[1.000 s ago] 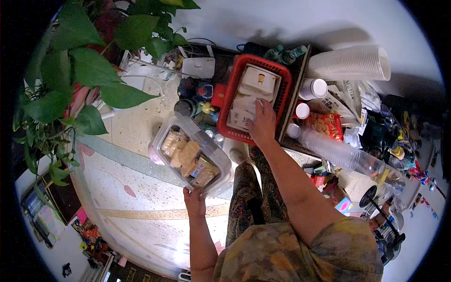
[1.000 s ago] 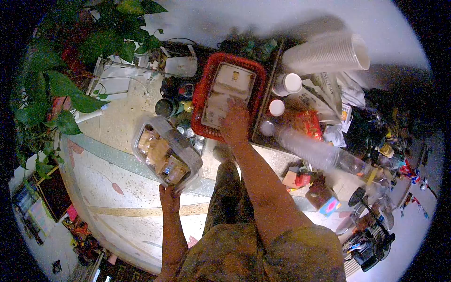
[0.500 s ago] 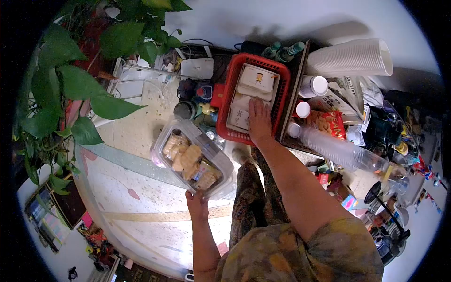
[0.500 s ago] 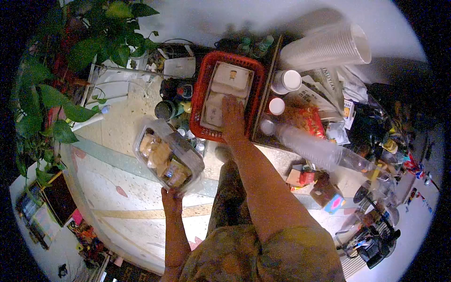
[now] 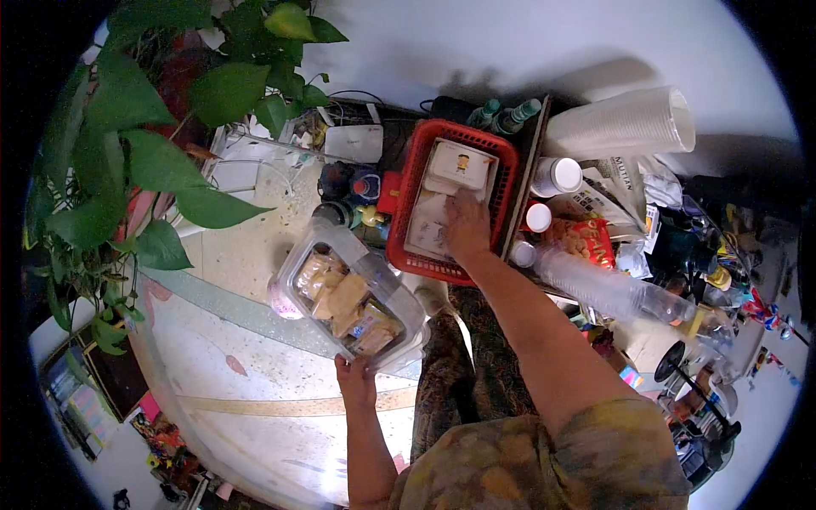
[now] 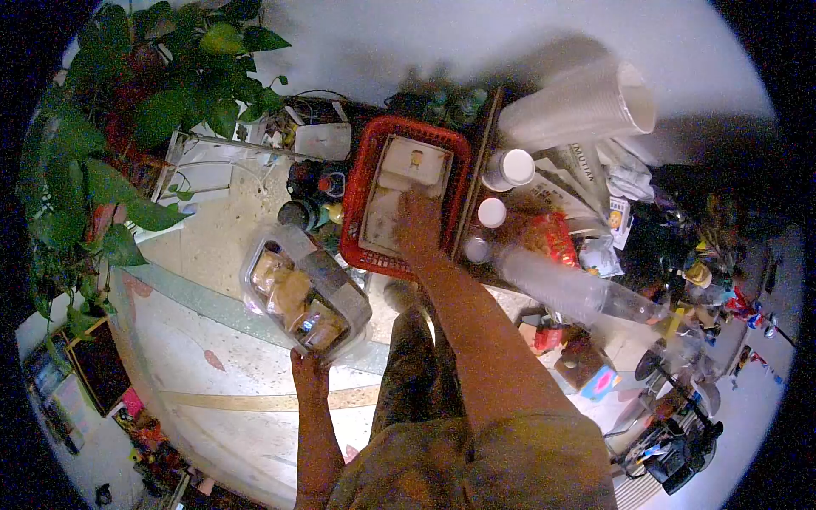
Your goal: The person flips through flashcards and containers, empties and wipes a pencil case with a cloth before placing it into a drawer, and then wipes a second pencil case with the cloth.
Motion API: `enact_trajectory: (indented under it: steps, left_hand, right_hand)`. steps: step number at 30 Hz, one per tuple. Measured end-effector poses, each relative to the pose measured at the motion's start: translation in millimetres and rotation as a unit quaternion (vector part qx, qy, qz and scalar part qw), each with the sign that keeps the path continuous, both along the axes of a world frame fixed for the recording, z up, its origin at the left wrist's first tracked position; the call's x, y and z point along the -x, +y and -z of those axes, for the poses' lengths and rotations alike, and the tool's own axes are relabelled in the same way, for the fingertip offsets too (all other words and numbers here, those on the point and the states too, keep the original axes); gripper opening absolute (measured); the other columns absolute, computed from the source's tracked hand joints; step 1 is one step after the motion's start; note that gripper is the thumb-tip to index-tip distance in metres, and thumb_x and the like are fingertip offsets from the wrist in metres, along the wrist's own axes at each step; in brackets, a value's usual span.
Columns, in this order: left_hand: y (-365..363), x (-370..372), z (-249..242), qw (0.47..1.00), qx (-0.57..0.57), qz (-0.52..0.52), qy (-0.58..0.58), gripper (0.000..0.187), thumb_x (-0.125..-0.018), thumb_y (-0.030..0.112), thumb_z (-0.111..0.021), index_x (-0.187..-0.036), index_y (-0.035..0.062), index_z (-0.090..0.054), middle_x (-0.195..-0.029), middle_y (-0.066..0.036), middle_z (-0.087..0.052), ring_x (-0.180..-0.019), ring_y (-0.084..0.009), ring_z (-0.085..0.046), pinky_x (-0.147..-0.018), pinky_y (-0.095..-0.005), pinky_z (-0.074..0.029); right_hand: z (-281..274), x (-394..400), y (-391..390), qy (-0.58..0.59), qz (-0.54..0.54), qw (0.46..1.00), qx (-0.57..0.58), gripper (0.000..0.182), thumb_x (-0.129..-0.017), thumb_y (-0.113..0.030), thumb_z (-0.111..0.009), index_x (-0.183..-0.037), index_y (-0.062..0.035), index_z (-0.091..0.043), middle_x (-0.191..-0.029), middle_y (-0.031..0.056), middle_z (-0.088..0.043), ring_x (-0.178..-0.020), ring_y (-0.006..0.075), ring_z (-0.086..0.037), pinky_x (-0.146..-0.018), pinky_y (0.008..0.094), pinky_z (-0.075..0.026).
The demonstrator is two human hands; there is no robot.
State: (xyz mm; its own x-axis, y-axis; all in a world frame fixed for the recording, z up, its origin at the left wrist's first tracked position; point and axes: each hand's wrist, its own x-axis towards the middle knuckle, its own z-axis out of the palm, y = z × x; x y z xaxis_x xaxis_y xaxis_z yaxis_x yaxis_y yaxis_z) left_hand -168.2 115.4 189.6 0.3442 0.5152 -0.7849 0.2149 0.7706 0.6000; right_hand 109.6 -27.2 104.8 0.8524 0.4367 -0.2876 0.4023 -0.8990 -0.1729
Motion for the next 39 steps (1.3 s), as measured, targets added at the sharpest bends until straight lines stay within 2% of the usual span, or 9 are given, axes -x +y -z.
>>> enact_trajectory:
  steps: [10, 17, 20, 22, 26, 27, 29, 34, 39]
  left_hand:
    - [-5.6, 2.9, 5.7, 1.000, 0.005, -0.013, -0.002, 0.036, -0.070, -0.006, -0.046, -0.103, 0.0059, -0.039, -0.095, -0.008, -0.051, -0.081, -0.0172, -0.052, -0.066, -0.0297, -0.047]
    - [-3.0, 6.7, 5.8, 1.000, -0.010, 0.004, -0.003, 0.036, -0.070, -0.005, -0.049, -0.103, 0.0053, -0.039, -0.096, -0.007, -0.051, -0.083, -0.0169, -0.052, -0.068, -0.0281, -0.046]
    - [-2.5, 1.7, 2.7, 1.000, -0.003, 0.012, 0.016, 0.034, -0.071, -0.005, -0.050, -0.102, 0.0049, -0.040, -0.095, -0.007, -0.051, -0.083, -0.0166, -0.052, -0.068, -0.0273, -0.045]
    - [-5.1, -6.2, -2.0, 1.000, -0.004, -0.003, 0.021, 0.030, -0.073, -0.003, -0.050, -0.100, 0.0052, -0.041, -0.094, -0.007, -0.051, -0.081, -0.0161, -0.051, -0.067, -0.0273, -0.045]
    - [-4.7, -3.1, 2.4, 1.000, -0.001, 0.009, 0.002, 0.027, -0.074, -0.002, -0.049, -0.099, 0.0056, -0.041, -0.094, -0.007, -0.051, -0.082, -0.0159, -0.051, -0.067, -0.0280, -0.045]
    - [-4.1, -3.3, 3.2, 1.000, 0.000, 0.017, 0.004, 0.027, -0.074, -0.002, -0.049, -0.099, 0.0057, -0.041, -0.094, -0.007, -0.051, -0.082, -0.0159, -0.051, -0.067, -0.0286, -0.045]
    - [-3.6, -5.0, 4.5, 1.000, 0.001, 0.027, 0.005, 0.027, -0.075, -0.001, -0.048, -0.099, 0.0058, -0.040, -0.095, -0.007, -0.051, -0.082, -0.0158, -0.051, -0.067, -0.0291, -0.045]
    - [-1.1, -11.2, 1.2, 1.000, 0.004, 0.024, 0.005, 0.029, -0.075, -0.003, -0.046, -0.102, 0.0045, -0.039, -0.097, -0.008, -0.050, -0.085, -0.0176, -0.051, -0.069, -0.0297, -0.045]
    - [5.5, -7.7, 2.9, 1.000, -0.002, 0.025, -0.014, 0.032, -0.075, -0.003, -0.049, -0.105, 0.0032, -0.039, -0.101, -0.009, -0.050, -0.089, -0.0195, -0.051, -0.073, -0.0309, -0.045]
  right_hand:
    - [-1.8, -65.3, -4.3, 0.192, 0.315, 0.910, -0.189, 0.051, -0.072, -0.015, -0.052, -0.116, 0.0036, -0.035, -0.104, 0.0257, -0.049, -0.095, 0.0369, -0.049, -0.085, 0.0380, -0.039]
    - [14.2, -78.1, -2.1, 0.111, 0.394, 0.884, -0.225, 0.051, -0.069, -0.020, -0.057, -0.111, 0.0052, -0.041, -0.098, 0.0249, -0.053, -0.088, 0.0353, -0.054, -0.076, 0.0376, -0.043]
    - [32.3, -81.4, -3.0, 0.089, 0.467, 0.829, -0.295, 0.048, -0.066, -0.020, -0.061, -0.105, 0.0030, -0.046, -0.092, 0.0206, -0.057, -0.083, 0.0313, -0.056, -0.072, 0.0356, -0.043]
    - [0.6, -86.7, -0.1, 0.279, 0.582, 0.626, -0.438, 0.043, -0.061, -0.016, -0.065, -0.099, 0.0004, -0.050, -0.083, 0.0146, -0.058, -0.078, 0.0256, -0.057, -0.069, 0.0340, -0.044]
    - [-21.6, -84.8, 2.1, 0.284, 0.524, 0.602, -0.530, 0.038, -0.060, -0.010, -0.066, -0.092, -0.0004, -0.049, -0.082, 0.0120, -0.055, -0.077, 0.0212, -0.056, -0.066, 0.0324, -0.044]
    - [-15.0, -86.8, 5.9, 0.192, 0.488, 0.755, -0.393, 0.038, -0.060, -0.010, -0.067, -0.092, 0.0001, -0.048, -0.085, 0.0121, -0.055, -0.078, 0.0208, -0.055, -0.066, 0.0315, -0.045]
    - [2.6, -82.7, 9.4, 0.090, 0.429, 0.867, -0.236, 0.039, -0.061, -0.010, -0.067, -0.092, 0.0006, -0.047, -0.088, 0.0122, -0.054, -0.080, 0.0203, -0.055, -0.066, 0.0305, -0.045]
    - [12.2, -66.8, 4.7, 0.165, 0.517, 0.717, -0.438, 0.040, -0.070, -0.012, -0.062, -0.105, -0.0028, -0.044, -0.098, 0.0142, -0.052, -0.088, 0.0211, -0.053, -0.073, 0.0299, -0.044]
    - [-14.2, -61.7, -26.5, 0.053, 0.308, 0.829, -0.464, 0.033, -0.078, -0.010, -0.054, -0.109, -0.0027, -0.045, -0.097, 0.0103, -0.052, -0.087, 0.0180, -0.052, -0.074, 0.0267, -0.041]
